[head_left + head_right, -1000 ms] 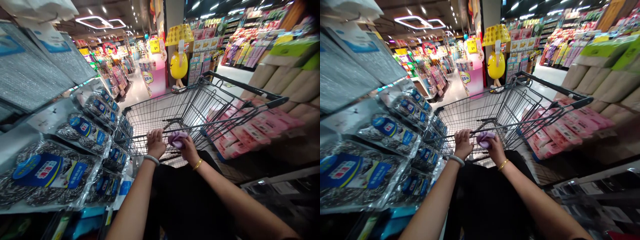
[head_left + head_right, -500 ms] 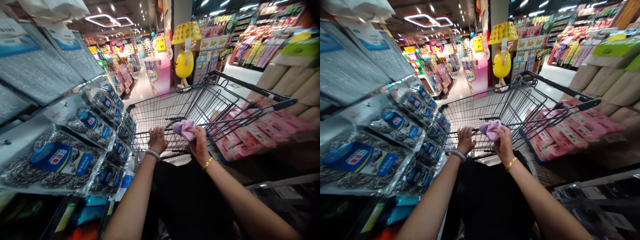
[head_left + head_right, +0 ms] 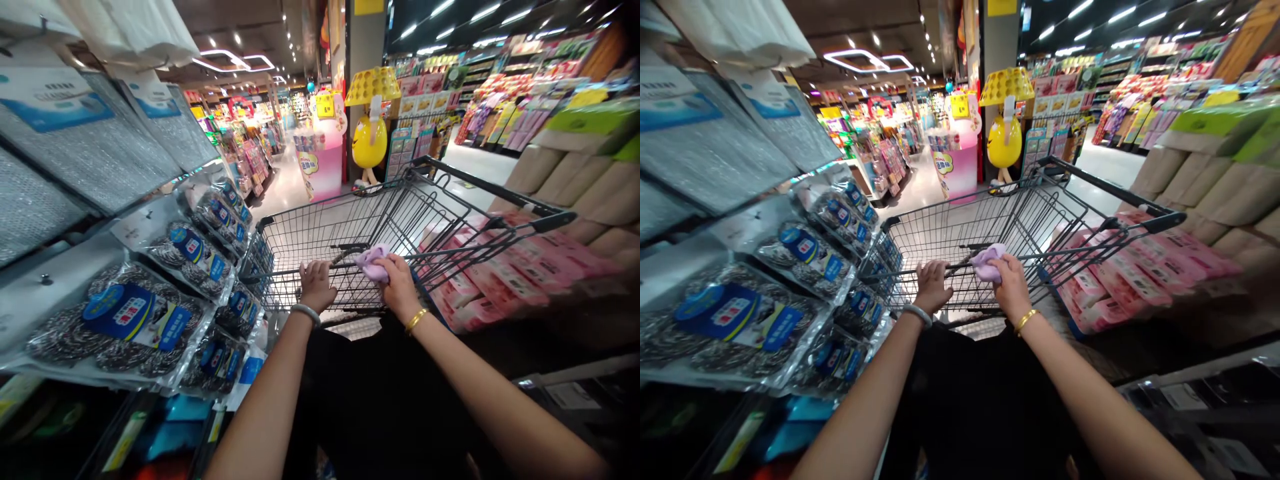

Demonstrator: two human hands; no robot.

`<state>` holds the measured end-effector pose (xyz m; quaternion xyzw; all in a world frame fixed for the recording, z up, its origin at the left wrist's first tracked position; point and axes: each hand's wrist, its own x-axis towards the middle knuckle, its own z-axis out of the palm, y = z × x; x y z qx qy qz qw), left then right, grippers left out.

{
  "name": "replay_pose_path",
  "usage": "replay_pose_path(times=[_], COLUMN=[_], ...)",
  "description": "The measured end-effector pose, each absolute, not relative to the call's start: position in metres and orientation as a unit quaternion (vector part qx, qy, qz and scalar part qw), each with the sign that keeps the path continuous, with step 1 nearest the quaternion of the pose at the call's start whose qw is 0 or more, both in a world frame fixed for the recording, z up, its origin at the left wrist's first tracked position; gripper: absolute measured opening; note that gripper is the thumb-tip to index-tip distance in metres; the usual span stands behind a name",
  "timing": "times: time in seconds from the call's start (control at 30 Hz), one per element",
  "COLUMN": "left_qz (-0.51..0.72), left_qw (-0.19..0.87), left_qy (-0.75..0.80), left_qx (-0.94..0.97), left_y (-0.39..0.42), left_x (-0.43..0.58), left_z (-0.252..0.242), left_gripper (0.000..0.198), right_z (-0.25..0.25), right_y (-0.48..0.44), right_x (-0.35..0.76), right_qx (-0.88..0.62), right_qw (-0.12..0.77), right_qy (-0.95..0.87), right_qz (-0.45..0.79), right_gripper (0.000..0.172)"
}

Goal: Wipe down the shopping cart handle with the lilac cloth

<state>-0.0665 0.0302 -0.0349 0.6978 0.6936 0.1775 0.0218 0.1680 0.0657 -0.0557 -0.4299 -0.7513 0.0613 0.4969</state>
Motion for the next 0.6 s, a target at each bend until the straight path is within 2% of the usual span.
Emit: replay_pose_path(times=[0.23,0.37,0.5,0.6], left_qz=[0.146,0.133,0.115,0.09], left_qw=[0.031,0.041,0.083,0.104], left_qy=[0.686,0.668,0.629,0.599], left_qx=[0.712,0.731,0.764,0.789], left_y=[0.03,0.034,0.043,0.051], left_x=[-0.065,-0.07,-0.091,-0.115], left_z=[-0.014,-0.002,0.01,0.016], left_gripper=[0.051,0.037,0.019,0.017], right_z=[-0.029,0.006,0.046,0.059], right_y=[0.07,0.075,0.098,0.129], right_x=[0.165,0.146,0.118,0.096], right_qx=[-0.424,-0.366,-0.262,-0.188], right_qw=[0.455,0.314,0.153,0.075], right_qy=[-0.783,-0.875,-0.943,-0.957], right_qz=[0.024,0.049,0.135,0.209], right_gripper=[0.041,0.048,0.034,0.03])
